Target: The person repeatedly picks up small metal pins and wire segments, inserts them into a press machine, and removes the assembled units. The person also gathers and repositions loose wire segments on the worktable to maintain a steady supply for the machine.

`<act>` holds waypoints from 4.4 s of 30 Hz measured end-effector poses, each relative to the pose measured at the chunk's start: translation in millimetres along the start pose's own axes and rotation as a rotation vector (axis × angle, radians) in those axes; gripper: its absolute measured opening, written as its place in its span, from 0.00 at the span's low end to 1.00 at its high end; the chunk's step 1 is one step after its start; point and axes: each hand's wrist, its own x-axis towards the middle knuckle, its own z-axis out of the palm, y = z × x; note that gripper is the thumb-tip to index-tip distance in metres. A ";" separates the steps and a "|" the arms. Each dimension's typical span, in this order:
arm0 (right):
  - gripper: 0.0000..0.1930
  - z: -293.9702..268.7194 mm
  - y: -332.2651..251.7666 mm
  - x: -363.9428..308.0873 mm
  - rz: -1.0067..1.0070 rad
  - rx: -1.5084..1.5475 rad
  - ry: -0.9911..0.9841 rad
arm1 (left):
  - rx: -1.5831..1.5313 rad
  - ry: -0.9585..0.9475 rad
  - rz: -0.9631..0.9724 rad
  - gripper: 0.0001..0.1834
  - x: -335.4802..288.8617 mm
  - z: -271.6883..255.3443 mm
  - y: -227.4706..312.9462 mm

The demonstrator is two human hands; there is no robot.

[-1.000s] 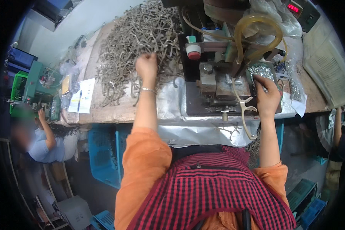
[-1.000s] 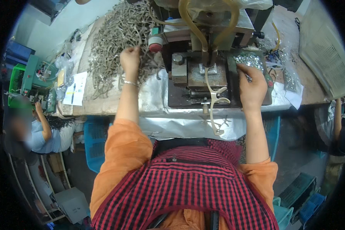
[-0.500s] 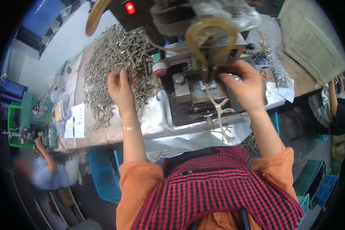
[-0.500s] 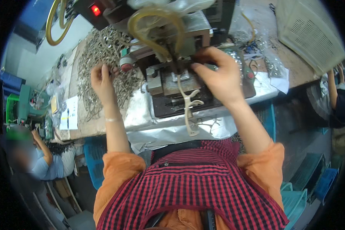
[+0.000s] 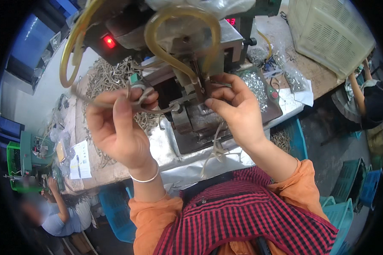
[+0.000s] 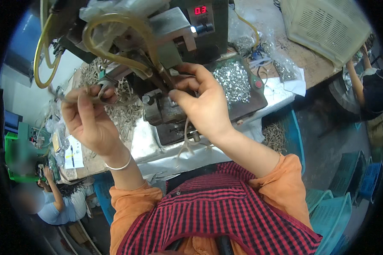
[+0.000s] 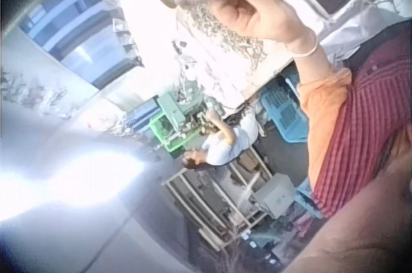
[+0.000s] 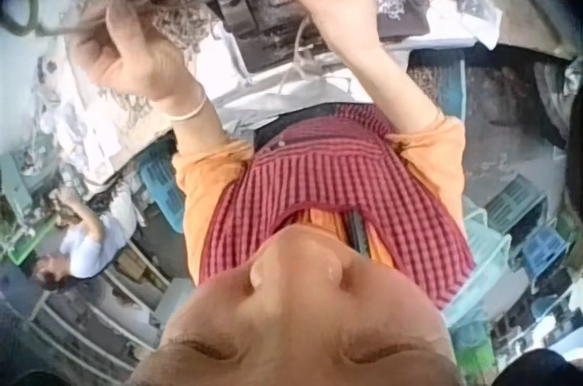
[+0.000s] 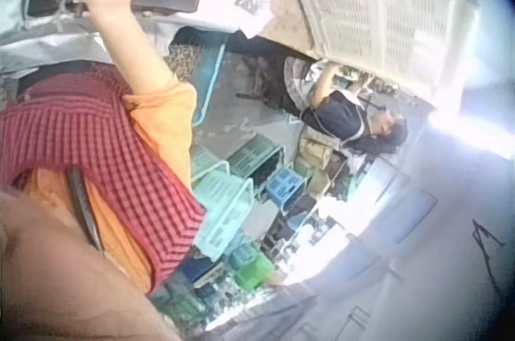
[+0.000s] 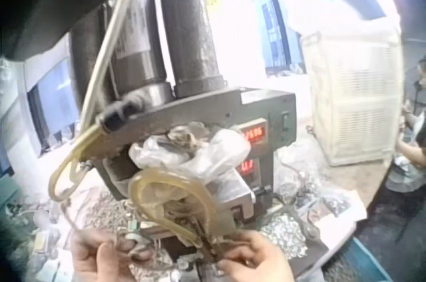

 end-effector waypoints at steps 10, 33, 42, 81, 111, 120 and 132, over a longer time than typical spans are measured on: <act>0.09 -134.0 83.9 9.1 -0.431 -1.346 0.300 | 0.647 -0.710 0.560 0.13 -58.1 20.4 -27.4; 0.07 -125.6 79.0 42.5 -0.579 -1.076 0.245 | 0.967 -0.252 0.386 0.11 -94.7 -47.7 4.7; 0.09 -85.3 75.6 43.2 -0.386 -0.574 0.277 | 1.462 -0.344 -0.319 0.18 -68.1 -176.6 -55.3; 0.24 6.5 21.7 5.3 -0.090 0.207 -0.019 | 0.322 0.086 0.084 0.05 -17.9 16.0 5.8; 0.06 -121.7 55.4 23.2 -0.579 -0.724 0.519 | 0.763 -0.719 0.385 0.10 -70.7 42.1 -7.5; 0.11 -145.3 95.9 46.7 -0.432 -1.037 0.563 | 0.757 -0.751 0.391 0.14 -66.4 24.2 -20.9; 0.07 -130.8 84.5 34.8 -0.329 -0.861 0.275 | 1.154 -0.110 0.316 0.10 -72.4 -83.5 12.2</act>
